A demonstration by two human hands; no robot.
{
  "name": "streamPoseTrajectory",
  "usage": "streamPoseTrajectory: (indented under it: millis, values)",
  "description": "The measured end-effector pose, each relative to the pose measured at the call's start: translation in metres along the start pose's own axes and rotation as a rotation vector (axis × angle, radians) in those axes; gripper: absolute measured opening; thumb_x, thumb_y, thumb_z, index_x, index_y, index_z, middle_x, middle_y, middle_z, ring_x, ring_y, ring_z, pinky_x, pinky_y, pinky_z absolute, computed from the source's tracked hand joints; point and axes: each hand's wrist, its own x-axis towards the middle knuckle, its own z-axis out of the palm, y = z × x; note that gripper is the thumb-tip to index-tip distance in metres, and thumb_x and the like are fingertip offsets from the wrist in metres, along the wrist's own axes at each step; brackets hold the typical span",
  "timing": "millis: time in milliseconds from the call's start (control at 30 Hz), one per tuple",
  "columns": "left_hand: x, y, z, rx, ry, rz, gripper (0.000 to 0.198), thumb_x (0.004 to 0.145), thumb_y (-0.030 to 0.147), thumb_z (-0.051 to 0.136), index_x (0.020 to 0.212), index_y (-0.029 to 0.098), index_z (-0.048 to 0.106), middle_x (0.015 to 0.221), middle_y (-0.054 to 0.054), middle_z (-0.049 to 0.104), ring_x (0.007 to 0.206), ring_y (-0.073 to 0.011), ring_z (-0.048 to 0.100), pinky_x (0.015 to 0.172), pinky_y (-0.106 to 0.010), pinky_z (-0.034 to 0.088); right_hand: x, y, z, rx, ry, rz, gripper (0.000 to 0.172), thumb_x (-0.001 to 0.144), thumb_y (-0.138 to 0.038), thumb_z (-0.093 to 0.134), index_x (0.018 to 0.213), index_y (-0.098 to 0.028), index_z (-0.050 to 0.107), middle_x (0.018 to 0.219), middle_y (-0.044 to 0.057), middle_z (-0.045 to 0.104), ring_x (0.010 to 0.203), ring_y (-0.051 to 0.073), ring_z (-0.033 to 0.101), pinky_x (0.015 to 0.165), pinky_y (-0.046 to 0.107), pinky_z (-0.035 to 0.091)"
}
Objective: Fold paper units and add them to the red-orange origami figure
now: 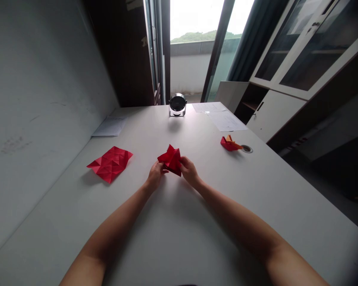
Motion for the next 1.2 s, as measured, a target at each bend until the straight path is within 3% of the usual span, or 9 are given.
streamPoseTrajectory:
  millis: [167, 467, 633, 733, 833, 1000, 1200]
  values:
    - [0.005, -0.002, -0.005, -0.143, 0.083, -0.046, 0.027, 0.082, 0.039, 0.072, 0.093, 0.015, 0.063, 0.081, -0.004, 0.067, 0.076, -0.0158, 0.063, 0.077, -0.032, 0.051, 0.003, 0.000, -0.001, 0.031, 0.037, 0.046, 0.023, 0.085, -0.044, 0.060, 0.087, -0.020, 0.058, 0.079, 0.001, 0.063, 0.070, 0.016, 0.055, 0.063, 0.027, 0.048]
    - [0.006, 0.001, -0.007, -0.203, 0.055, -0.035, 0.037, 0.081, 0.043, 0.076, 0.101, 0.014, 0.065, 0.089, -0.006, 0.071, 0.080, -0.0161, 0.066, 0.082, -0.032, 0.052, 0.003, -0.005, -0.001, 0.123, 0.049, 0.105, 0.034, 0.082, -0.054, 0.066, 0.090, -0.021, 0.065, 0.082, 0.002, 0.066, 0.072, 0.017, 0.058, 0.063, 0.029, 0.049]
    - [0.000, 0.003, -0.002, -0.110, -0.002, -0.081, 0.037, 0.079, 0.043, 0.077, 0.098, 0.012, 0.068, 0.089, -0.007, 0.071, 0.078, -0.0165, 0.065, 0.075, -0.029, 0.051, 0.001, 0.001, -0.001, 0.061, 0.046, 0.093, 0.032, 0.085, -0.053, 0.062, 0.092, -0.022, 0.059, 0.079, 0.001, 0.065, 0.068, 0.017, 0.058, 0.059, 0.029, 0.048]
    - [-0.003, 0.003, 0.003, -0.069, 0.004, -0.064, 0.034, 0.074, 0.037, 0.082, 0.092, 0.012, 0.068, 0.086, -0.006, 0.070, 0.075, -0.0157, 0.064, 0.071, -0.027, 0.049, -0.001, 0.001, -0.003, -0.120, 0.099, 0.012, 0.024, 0.087, -0.045, 0.062, 0.091, -0.024, 0.052, 0.073, -0.003, 0.059, 0.062, 0.015, 0.054, 0.057, 0.027, 0.046]
    - [-0.001, 0.003, 0.003, -0.084, 0.071, -0.035, 0.036, 0.072, 0.037, 0.084, 0.092, 0.012, 0.067, 0.086, -0.006, 0.070, 0.076, -0.0161, 0.064, 0.072, -0.028, 0.050, -0.004, -0.005, -0.006, -0.337, 0.181, -0.158, 0.019, 0.089, -0.039, 0.061, 0.092, -0.024, 0.050, 0.083, -0.001, 0.058, 0.065, 0.014, 0.054, 0.060, 0.028, 0.048]
    - [0.003, 0.001, -0.004, -0.110, 0.156, -0.004, 0.038, 0.075, 0.041, 0.081, 0.095, 0.013, 0.067, 0.089, -0.007, 0.071, 0.079, -0.0168, 0.066, 0.078, -0.031, 0.052, -0.009, -0.020, -0.007, -0.501, 0.069, -0.403, 0.010, 0.093, -0.033, 0.058, 0.094, -0.023, 0.055, 0.100, 0.006, 0.059, 0.085, 0.019, 0.058, 0.074, 0.034, 0.052]
    - [0.005, -0.003, -0.006, -0.070, 0.120, 0.040, 0.037, 0.077, 0.043, 0.079, 0.095, 0.013, 0.067, 0.090, -0.007, 0.071, 0.081, -0.0186, 0.066, 0.080, -0.033, 0.052, -0.009, -0.021, -0.004, -0.524, 0.042, -0.391, 0.006, 0.091, -0.029, 0.060, 0.090, -0.023, 0.060, 0.102, 0.008, 0.060, 0.095, 0.022, 0.058, 0.077, 0.036, 0.052]
